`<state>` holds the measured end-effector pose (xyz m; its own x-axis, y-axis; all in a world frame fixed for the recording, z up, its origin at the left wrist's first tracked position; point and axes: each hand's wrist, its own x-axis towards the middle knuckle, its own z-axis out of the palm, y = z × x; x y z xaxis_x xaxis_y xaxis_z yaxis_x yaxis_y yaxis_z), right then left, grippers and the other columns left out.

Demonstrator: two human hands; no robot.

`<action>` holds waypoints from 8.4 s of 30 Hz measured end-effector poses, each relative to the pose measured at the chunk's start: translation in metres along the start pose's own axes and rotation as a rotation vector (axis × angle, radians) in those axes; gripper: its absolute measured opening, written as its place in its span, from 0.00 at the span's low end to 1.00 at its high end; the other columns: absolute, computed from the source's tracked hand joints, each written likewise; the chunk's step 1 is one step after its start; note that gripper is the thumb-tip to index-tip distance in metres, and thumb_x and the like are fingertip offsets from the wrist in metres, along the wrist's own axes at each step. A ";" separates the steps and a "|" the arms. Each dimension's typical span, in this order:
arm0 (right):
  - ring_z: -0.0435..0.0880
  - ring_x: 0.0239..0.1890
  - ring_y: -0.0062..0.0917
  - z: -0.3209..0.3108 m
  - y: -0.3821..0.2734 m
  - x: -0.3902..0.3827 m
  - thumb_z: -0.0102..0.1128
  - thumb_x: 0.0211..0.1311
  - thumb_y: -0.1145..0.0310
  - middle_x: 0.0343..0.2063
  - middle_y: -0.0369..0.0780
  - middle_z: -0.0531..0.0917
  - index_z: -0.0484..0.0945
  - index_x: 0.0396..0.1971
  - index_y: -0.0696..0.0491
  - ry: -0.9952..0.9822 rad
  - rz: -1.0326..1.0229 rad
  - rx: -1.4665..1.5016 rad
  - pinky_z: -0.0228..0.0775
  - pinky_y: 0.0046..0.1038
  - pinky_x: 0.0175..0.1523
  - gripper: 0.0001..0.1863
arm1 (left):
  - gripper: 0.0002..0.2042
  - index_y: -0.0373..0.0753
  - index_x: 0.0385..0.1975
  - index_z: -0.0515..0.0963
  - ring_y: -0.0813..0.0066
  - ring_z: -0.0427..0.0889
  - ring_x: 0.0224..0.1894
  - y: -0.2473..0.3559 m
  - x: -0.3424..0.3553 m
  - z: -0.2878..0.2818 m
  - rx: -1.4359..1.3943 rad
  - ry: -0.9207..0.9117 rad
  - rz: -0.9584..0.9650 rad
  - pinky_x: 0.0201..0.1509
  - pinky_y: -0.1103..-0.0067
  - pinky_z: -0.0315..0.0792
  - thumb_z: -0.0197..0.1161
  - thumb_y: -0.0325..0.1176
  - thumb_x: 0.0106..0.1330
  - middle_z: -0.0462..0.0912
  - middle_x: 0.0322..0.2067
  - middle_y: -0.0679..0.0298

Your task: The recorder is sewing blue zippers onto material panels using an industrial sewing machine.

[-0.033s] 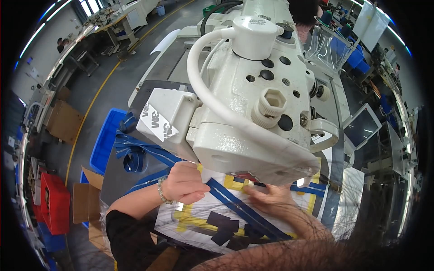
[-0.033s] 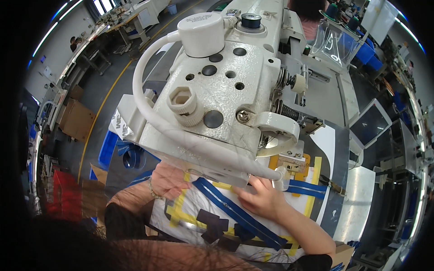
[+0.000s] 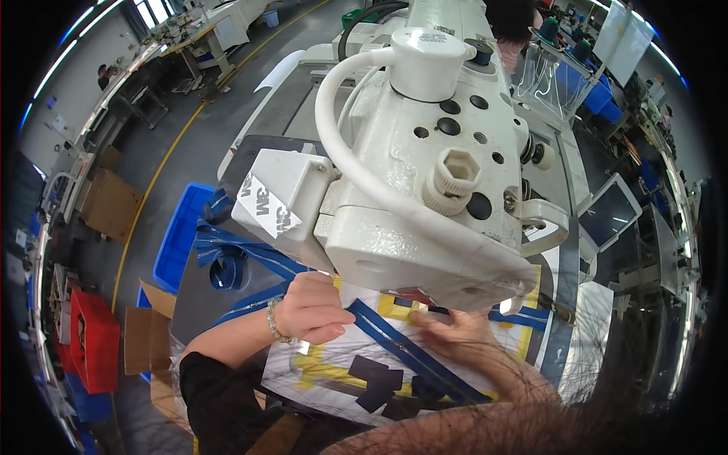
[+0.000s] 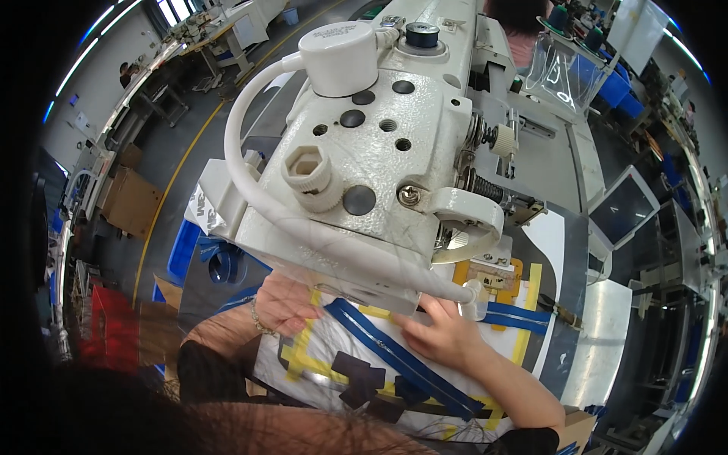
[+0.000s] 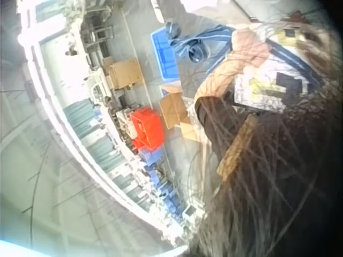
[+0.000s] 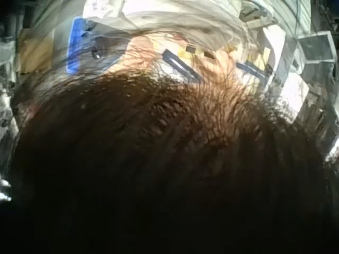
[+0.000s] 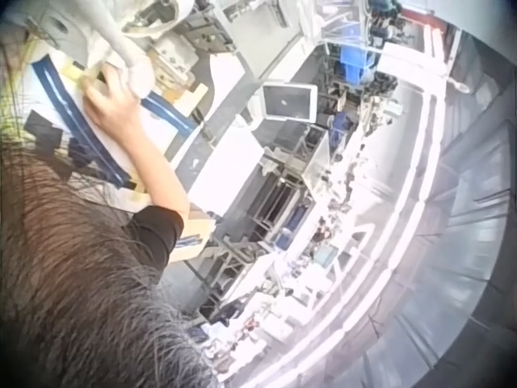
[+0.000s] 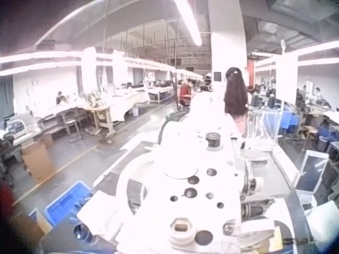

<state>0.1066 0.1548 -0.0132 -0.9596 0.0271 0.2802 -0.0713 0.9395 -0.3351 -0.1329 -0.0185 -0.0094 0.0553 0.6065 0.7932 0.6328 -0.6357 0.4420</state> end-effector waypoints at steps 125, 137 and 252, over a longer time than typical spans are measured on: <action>0.82 0.37 0.34 0.014 0.018 -0.026 0.64 0.48 0.77 0.36 0.41 0.82 0.80 0.42 0.50 0.017 0.091 -0.002 0.73 0.31 0.41 0.18 | 0.23 0.31 0.40 0.71 0.55 0.59 0.64 0.017 -0.019 0.072 0.382 -0.642 0.166 0.69 0.65 0.48 0.41 0.50 0.69 0.68 0.54 0.48; 0.82 0.35 0.34 0.013 0.019 -0.030 0.63 0.49 0.76 0.35 0.42 0.82 0.80 0.40 0.52 -0.047 0.100 -0.004 0.73 0.31 0.39 0.15 | 0.25 0.30 0.43 0.72 0.54 0.62 0.62 0.020 -0.015 0.070 0.465 -0.669 0.220 0.69 0.64 0.49 0.41 0.50 0.69 0.70 0.54 0.46; 0.78 0.29 0.26 0.016 0.024 0.031 0.60 0.43 0.70 0.26 0.35 0.75 0.78 0.32 0.55 0.027 -0.668 -0.319 0.73 0.27 0.33 0.12 | 0.19 0.44 0.52 0.72 0.73 0.74 0.52 -0.002 -0.008 0.034 0.351 -0.613 -0.261 0.48 0.77 0.73 0.56 0.34 0.59 0.75 0.49 0.69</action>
<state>0.0703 0.1726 -0.0270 -0.7322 -0.5806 0.3561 -0.5510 0.8122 0.1915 -0.1084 -0.0055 -0.0310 0.2247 0.9389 0.2607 0.8878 -0.3075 0.3424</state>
